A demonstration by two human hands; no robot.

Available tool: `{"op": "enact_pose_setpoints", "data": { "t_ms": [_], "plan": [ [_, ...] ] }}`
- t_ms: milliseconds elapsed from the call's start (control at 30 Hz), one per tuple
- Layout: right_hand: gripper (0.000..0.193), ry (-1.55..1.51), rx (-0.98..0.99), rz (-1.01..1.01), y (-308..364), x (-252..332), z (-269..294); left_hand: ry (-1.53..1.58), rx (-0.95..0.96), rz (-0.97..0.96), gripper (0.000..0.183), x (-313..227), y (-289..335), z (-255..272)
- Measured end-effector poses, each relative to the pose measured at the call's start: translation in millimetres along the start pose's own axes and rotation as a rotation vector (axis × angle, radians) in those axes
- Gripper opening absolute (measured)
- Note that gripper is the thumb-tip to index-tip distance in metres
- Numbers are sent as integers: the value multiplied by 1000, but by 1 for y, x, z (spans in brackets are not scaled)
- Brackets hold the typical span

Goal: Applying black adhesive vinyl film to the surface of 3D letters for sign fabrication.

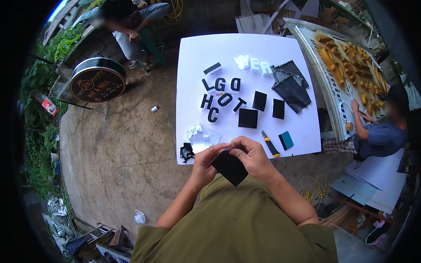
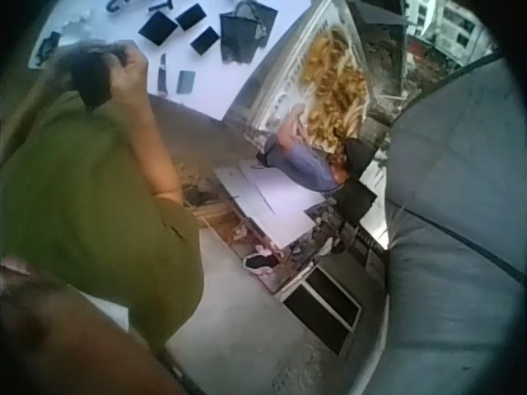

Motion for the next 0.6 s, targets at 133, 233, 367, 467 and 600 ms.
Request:
{"op": "enact_pose_setpoints", "data": {
  "t_ms": [133,233,367,467,600],
  "plan": [
    [5,-13,6,-23,7,-7,2,-49,-19,47,31,2,5,-3],
    [4,-19,-15,14,8,-9,5,-65,-50,50,27,11,11,-6],
    [6,-67,-11,121,5,-4,1,-114,-101,92,17,20,13,-9],
    [3,-72,-126,170,1,-3,8,-67,-205,-50,12,8,7,-8],
    [5,-98,-192,193,1,-4,8,9,-257,-51,11,11,17,-13]
  ]
}}
Point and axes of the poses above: each hand's wrist, its own y-axis away from the middle knuckle, its own z-axis out of the back of the hand, x = y × z, the point moved 8 cm from there along -y, towards the middle knuckle, and after that the axes turned 7 degrees about -z, right-handed, at the moved point
